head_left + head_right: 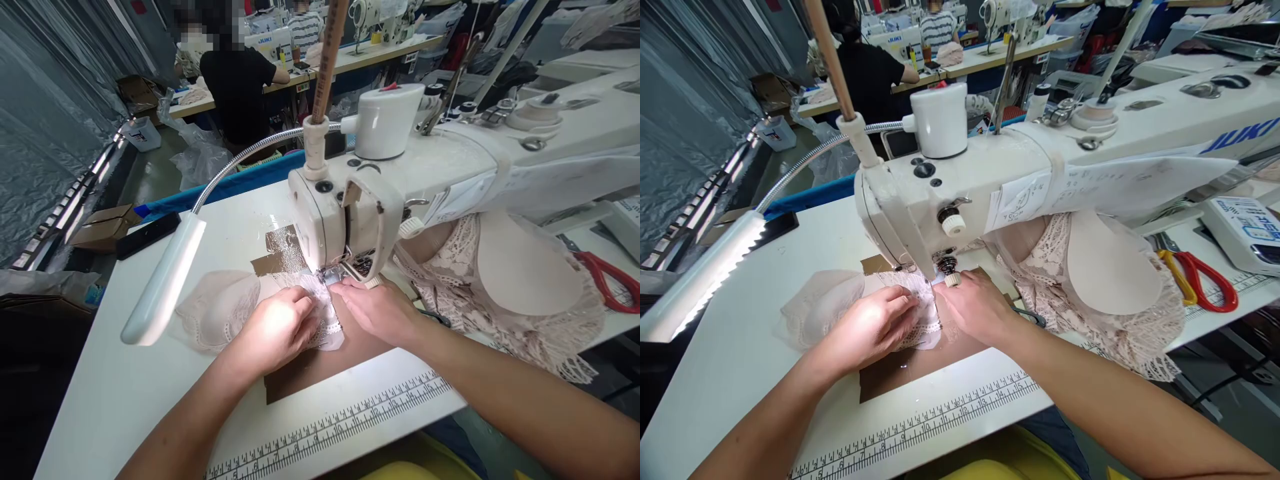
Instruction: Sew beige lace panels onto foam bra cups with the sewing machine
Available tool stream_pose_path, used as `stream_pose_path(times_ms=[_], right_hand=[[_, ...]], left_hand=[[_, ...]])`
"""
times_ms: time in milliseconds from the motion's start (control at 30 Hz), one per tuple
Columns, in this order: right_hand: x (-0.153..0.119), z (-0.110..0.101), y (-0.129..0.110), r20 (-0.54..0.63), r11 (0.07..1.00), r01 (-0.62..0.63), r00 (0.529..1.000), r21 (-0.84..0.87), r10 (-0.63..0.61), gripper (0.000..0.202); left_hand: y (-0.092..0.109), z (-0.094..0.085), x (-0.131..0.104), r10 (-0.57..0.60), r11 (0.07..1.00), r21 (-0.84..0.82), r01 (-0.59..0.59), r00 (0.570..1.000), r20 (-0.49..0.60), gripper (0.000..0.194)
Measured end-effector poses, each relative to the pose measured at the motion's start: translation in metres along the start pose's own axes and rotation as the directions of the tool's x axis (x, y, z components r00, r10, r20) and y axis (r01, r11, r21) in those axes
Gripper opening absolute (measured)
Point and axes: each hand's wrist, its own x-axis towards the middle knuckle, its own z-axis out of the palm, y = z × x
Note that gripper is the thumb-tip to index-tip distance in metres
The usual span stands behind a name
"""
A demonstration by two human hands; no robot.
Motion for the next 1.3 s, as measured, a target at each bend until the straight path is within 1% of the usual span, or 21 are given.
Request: stream_pose_path(times_ms=[67, 167, 267, 333, 400, 533, 700, 833, 933, 1033, 1200, 1300], right_hand=[[-0.001, -0.001, 0.000, -0.005, 1.000, 0.004, 1.000, 0.015, -0.004, 0.030], [-0.002, -0.002, 0.000, -0.041, 0.999, 0.034, 0.999, 0.040, -0.033, 0.030], [-0.004, -0.003, 0.000, -0.066, 0.991, 0.125, 0.990, 0.041, -0.122, 0.030], [-0.006, -0.002, 0.000, -0.051, 0.983, 0.183, 0.982, 0.027, -0.182, 0.029], [-0.007, 0.000, 0.001, -0.027, 0.978, 0.209, 0.978, 0.006, -0.209, 0.028], [-0.007, 0.005, 0.003, -0.022, 0.978, 0.206, 0.978, -0.025, -0.207, 0.025], [-0.008, 0.004, 0.001, -0.069, 0.982, 0.186, 0.980, -0.026, -0.187, 0.022], [-0.011, 0.000, 0.000, -0.113, 0.970, 0.240, 0.965, 0.023, -0.236, 0.022], [-0.012, 0.000, 0.001, -0.072, 0.958, 0.282, 0.958, 0.057, -0.278, 0.019], [-0.013, 0.000, 0.000, -0.027, 0.956, 0.285, 0.958, 0.068, -0.284, 0.018], [-0.014, 0.002, -0.001, -0.023, 0.962, 0.265, 0.964, 0.066, -0.264, 0.021], [-0.013, 0.002, -0.002, -0.017, 0.970, 0.239, 0.971, 0.039, -0.238, 0.024]], left_hand=[[-0.002, 0.006, 0.004, 0.050, 0.998, -0.025, -0.051, 0.998, -0.049, 0.025], [-0.005, 0.015, 0.008, 0.125, 0.992, 0.033, -0.122, 0.986, -0.109, 0.027], [-0.006, 0.021, 0.010, 0.148, 0.983, 0.125, -0.133, 0.982, -0.118, 0.029], [-0.006, 0.024, 0.010, 0.159, 0.978, 0.158, -0.138, 0.979, -0.128, 0.030], [-0.006, 0.026, 0.010, 0.175, 0.973, 0.173, -0.150, 0.974, -0.141, 0.030], [-0.006, 0.028, 0.012, 0.155, 0.973, 0.194, -0.125, 0.976, -0.150, 0.032], [-0.006, 0.026, 0.012, 0.121, 0.972, 0.217, -0.096, 0.987, -0.107, 0.036], [-0.006, 0.023, 0.009, 0.129, 0.976, 0.190, -0.110, 0.987, -0.091, 0.035], [-0.004, 0.023, 0.007, 0.133, 0.978, 0.175, -0.113, 0.986, -0.105, 0.033], [-0.002, 0.026, 0.008, 0.133, 0.974, 0.198, -0.108, 0.984, -0.115, 0.034], [-0.003, 0.028, 0.011, 0.128, 0.964, 0.244, -0.102, 0.987, -0.093, 0.037], [-0.007, 0.028, 0.012, 0.133, 0.960, 0.260, -0.100, 0.985, -0.112, 0.038]])
